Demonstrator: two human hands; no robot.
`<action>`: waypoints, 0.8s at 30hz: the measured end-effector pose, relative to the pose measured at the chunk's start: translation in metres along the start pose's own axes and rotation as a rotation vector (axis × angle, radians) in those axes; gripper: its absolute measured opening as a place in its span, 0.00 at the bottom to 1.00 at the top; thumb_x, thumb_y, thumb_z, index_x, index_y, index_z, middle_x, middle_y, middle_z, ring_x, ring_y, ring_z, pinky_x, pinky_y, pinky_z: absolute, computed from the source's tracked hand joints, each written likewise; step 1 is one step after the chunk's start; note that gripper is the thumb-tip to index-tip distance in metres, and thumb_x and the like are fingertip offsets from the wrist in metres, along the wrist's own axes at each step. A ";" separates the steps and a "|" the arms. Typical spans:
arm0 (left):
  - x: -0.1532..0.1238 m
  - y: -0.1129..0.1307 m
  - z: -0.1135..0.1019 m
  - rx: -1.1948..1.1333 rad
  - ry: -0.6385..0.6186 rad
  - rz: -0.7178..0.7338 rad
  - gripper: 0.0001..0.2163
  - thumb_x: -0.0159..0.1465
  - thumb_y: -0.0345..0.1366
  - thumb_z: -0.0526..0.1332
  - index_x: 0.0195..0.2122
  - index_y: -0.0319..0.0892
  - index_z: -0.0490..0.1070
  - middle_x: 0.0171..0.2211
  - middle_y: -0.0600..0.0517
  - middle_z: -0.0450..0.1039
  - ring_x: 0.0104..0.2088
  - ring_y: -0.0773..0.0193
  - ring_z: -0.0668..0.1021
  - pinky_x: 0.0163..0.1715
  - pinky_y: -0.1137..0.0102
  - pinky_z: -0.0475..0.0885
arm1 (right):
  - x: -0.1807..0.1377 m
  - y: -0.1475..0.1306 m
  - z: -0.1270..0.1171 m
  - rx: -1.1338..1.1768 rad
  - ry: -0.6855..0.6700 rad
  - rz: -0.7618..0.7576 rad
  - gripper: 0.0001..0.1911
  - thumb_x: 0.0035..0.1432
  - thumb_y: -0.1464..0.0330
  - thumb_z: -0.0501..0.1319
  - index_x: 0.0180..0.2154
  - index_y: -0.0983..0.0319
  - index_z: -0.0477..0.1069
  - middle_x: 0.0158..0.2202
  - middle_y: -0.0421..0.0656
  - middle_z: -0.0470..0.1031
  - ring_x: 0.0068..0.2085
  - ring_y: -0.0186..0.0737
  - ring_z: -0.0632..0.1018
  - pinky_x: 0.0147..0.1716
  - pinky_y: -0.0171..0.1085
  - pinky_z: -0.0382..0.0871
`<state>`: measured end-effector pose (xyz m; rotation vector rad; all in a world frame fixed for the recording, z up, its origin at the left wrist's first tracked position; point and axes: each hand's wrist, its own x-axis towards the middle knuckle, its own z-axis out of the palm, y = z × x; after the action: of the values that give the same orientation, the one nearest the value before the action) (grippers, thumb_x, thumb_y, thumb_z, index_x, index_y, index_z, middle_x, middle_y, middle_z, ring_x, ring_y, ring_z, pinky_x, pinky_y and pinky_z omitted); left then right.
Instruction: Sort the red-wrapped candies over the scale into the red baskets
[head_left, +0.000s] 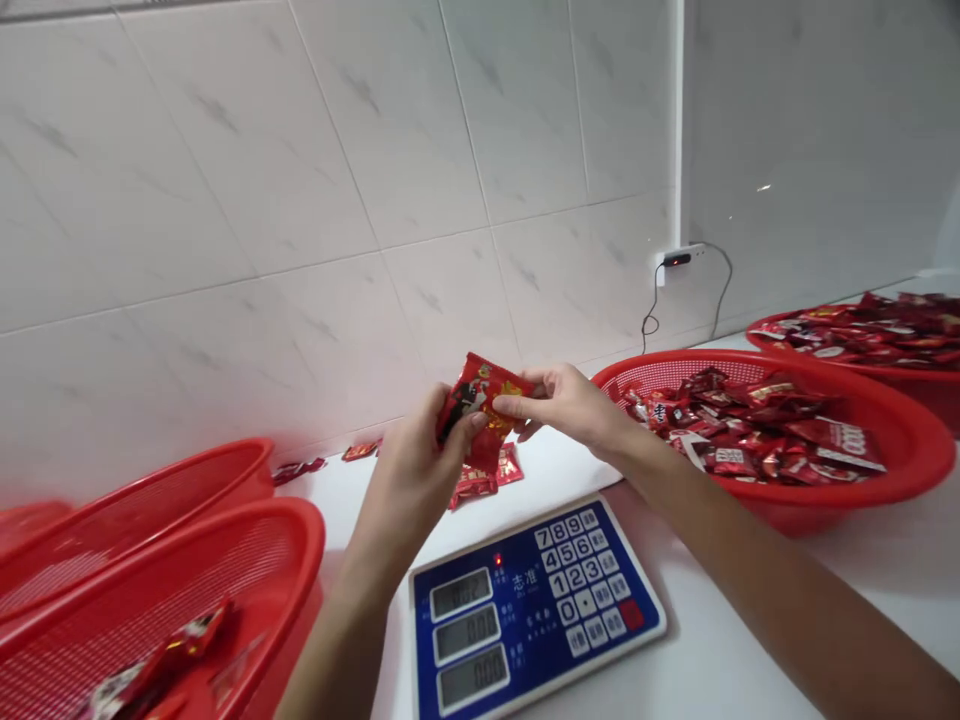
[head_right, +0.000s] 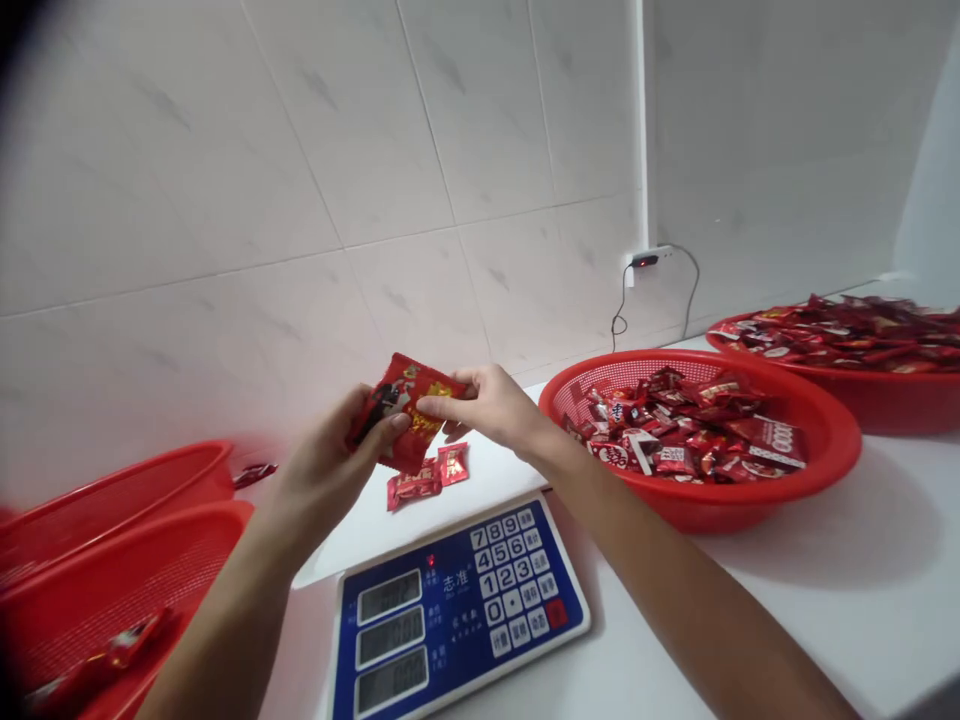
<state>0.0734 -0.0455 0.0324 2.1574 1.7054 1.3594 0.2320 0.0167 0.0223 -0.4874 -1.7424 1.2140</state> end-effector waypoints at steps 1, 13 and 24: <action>0.001 -0.002 0.000 0.016 0.010 -0.008 0.09 0.63 0.41 0.58 0.28 0.44 0.62 0.21 0.57 0.69 0.22 0.66 0.71 0.22 0.71 0.63 | 0.003 0.004 -0.001 -0.009 0.031 -0.014 0.07 0.55 0.66 0.66 0.33 0.64 0.75 0.29 0.41 0.76 0.27 0.32 0.75 0.28 0.34 0.71; 0.003 -0.008 -0.047 0.183 0.008 -0.167 0.20 0.61 0.57 0.54 0.39 0.47 0.72 0.30 0.51 0.78 0.33 0.60 0.78 0.32 0.67 0.69 | 0.003 0.019 -0.032 -1.046 0.026 0.253 0.11 0.58 0.75 0.57 0.24 0.62 0.69 0.27 0.47 0.75 0.30 0.40 0.73 0.26 0.39 0.57; -0.011 0.015 -0.063 0.263 0.028 -0.129 0.24 0.62 0.59 0.48 0.38 0.47 0.73 0.32 0.52 0.78 0.33 0.62 0.77 0.30 0.70 0.66 | -0.013 -0.010 -0.025 -1.003 0.278 0.051 0.24 0.62 0.66 0.60 0.58 0.66 0.68 0.47 0.54 0.76 0.45 0.49 0.77 0.44 0.45 0.69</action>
<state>0.0429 -0.0876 0.0720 2.1151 2.0984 1.1983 0.2616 0.0161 0.0273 -1.2120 -1.9962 0.1867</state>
